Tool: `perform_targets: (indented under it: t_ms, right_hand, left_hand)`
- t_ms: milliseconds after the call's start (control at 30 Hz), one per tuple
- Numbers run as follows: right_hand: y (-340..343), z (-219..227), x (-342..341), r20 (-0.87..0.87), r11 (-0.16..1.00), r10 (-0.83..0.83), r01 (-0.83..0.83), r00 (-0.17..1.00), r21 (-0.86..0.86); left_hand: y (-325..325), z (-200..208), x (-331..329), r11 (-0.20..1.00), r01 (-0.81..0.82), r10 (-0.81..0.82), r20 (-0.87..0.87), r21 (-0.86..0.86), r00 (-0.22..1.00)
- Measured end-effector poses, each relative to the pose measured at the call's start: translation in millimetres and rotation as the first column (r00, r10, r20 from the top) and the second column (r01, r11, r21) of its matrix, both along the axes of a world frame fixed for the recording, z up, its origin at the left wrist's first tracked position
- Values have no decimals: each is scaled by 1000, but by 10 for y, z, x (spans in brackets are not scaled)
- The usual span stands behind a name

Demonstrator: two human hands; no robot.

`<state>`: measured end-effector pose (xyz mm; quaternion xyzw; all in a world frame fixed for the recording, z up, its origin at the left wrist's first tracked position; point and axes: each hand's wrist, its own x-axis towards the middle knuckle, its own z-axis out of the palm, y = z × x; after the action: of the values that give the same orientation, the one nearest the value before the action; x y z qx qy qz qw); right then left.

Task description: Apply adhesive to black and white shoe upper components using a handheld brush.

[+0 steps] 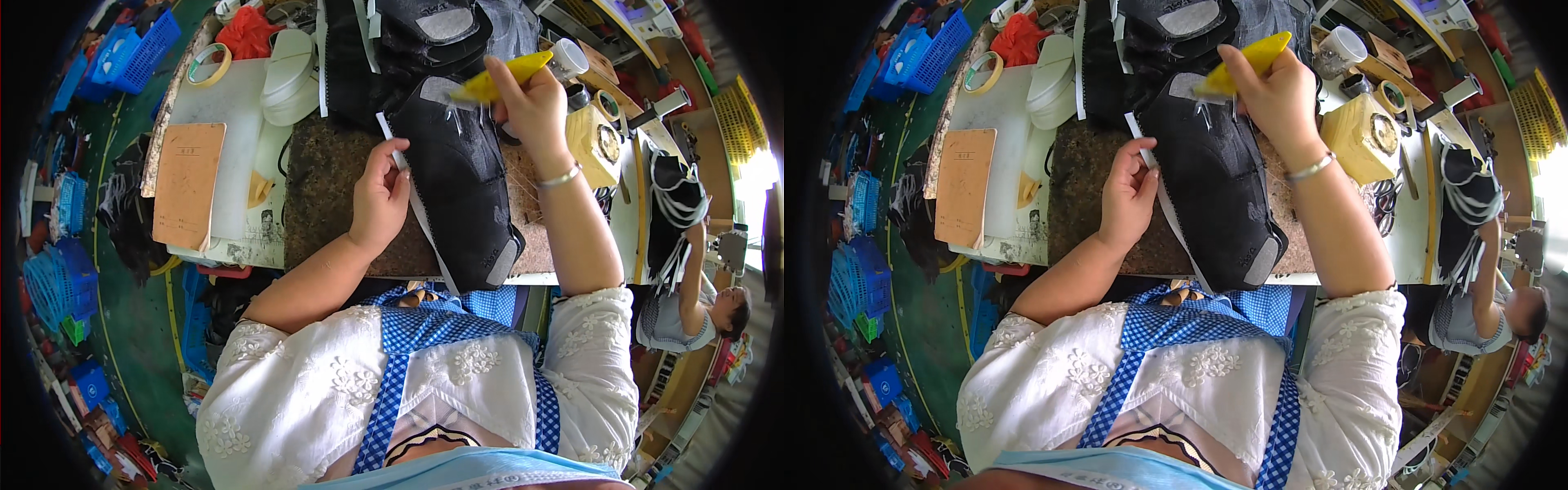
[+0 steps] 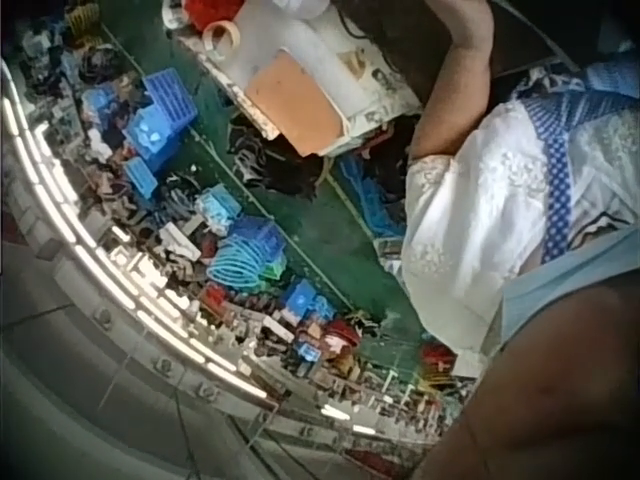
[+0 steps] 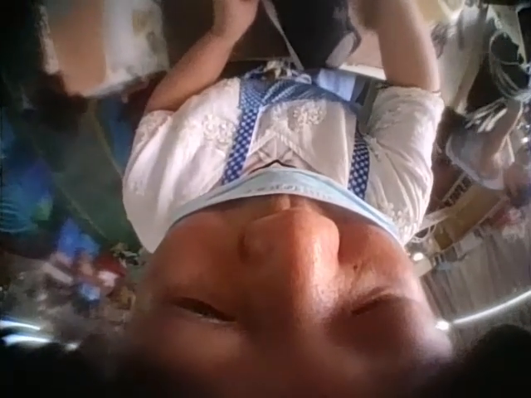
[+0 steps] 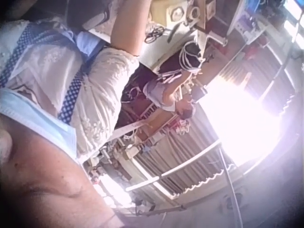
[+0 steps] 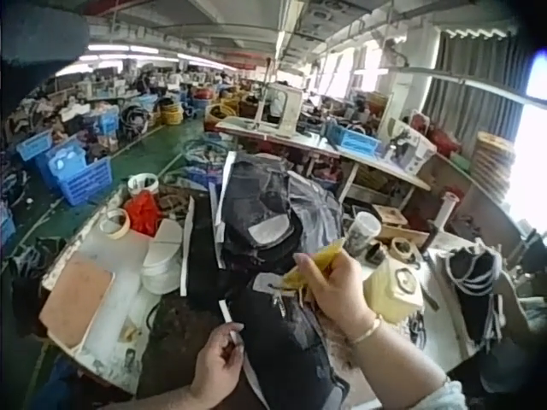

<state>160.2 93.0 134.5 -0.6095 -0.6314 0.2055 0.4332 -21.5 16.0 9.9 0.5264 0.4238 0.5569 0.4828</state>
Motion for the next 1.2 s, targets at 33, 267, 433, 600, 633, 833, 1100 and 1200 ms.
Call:
perform_targets:
  t_ms: [33,267,433,600,633,833,1100,1200]
  right_hand:
    - [83,-55,-44,-72,985,111,-100,991,139]
    - [217,-223,-17,-133,948,317,-308,939,85]
    - [101,139,232,225,786,406,-213,886,-580]
    - [58,-156,373,-246,924,361,-381,899,-37]
    - [27,-228,437,-237,916,355,-388,904,-106]
    - [-225,-59,782,-168,788,205,-265,964,-556]
    - [-278,-7,128,70,822,559,-542,826,-175]
    - [-294,68,205,169,828,485,-389,858,-403]
  left_hand:
    - [3,-3,-1,1000,-1,2,-36,13,999]
    - [8,-12,19,999,-49,49,7,-24,999]
    - [21,-29,7,997,-75,74,-59,-24,996]
    - [21,-48,6,998,-69,68,-79,-4,995]
    - [22,-52,3,997,-78,79,-86,18,993]
    - [31,-70,7,996,-79,81,-77,30,994]
    - [6,1,10,991,-122,120,34,50,992]
    - [0,2,1,997,-66,65,37,30,997]
